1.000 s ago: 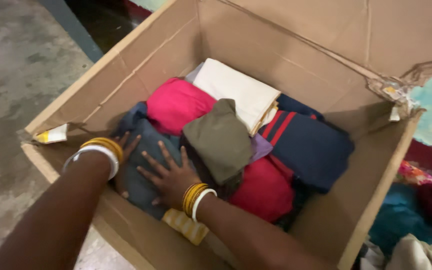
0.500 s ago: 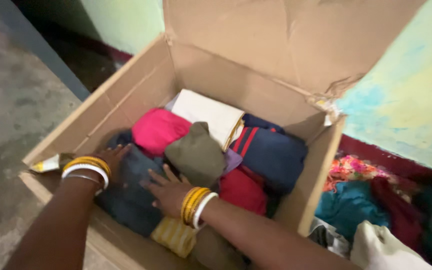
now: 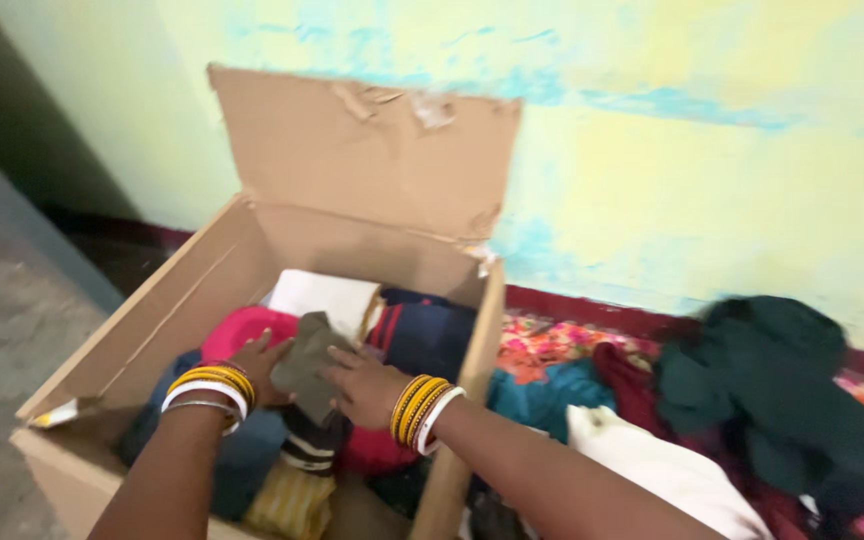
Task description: The person picks up clothing items from a pile on the floor, folds a maroon garment and a blue garment, and places them into a cardboard box.
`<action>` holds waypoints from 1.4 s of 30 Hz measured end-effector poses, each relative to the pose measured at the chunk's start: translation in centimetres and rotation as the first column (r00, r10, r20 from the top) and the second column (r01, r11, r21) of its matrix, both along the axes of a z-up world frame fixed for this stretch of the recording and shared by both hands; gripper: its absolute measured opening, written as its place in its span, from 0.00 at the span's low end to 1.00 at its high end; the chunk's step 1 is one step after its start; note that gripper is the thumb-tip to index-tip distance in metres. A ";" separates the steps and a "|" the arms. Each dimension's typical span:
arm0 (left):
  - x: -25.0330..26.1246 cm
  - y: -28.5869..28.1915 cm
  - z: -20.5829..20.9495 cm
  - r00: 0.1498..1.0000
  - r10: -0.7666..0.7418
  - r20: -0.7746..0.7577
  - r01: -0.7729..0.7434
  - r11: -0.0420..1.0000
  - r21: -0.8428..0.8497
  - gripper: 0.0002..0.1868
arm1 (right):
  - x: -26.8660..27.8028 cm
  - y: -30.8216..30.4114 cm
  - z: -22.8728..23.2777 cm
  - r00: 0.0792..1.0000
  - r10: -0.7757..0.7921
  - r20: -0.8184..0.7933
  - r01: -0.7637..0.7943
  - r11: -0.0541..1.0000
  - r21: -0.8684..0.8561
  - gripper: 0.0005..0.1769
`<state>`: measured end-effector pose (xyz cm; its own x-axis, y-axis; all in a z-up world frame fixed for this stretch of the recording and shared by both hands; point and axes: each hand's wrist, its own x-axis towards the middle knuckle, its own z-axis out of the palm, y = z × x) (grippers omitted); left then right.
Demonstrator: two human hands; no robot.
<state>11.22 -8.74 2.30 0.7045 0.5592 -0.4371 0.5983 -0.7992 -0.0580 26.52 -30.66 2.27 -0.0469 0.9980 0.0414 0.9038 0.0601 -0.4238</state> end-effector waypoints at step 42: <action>35.0 -43.2 -4.4 0.798 -0.534 0.279 0.570 0.820 -0.061 0.59 | 30.3 -38.7 -2.9 0.788 -0.600 -0.141 0.599 0.799 -0.055 0.20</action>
<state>46.19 -51.94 -2.05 0.9666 -0.0084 -0.2561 0.0338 -0.9865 0.1601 56.83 -69.37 -0.63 0.5667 0.8239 -0.0075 0.6860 -0.4769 -0.5495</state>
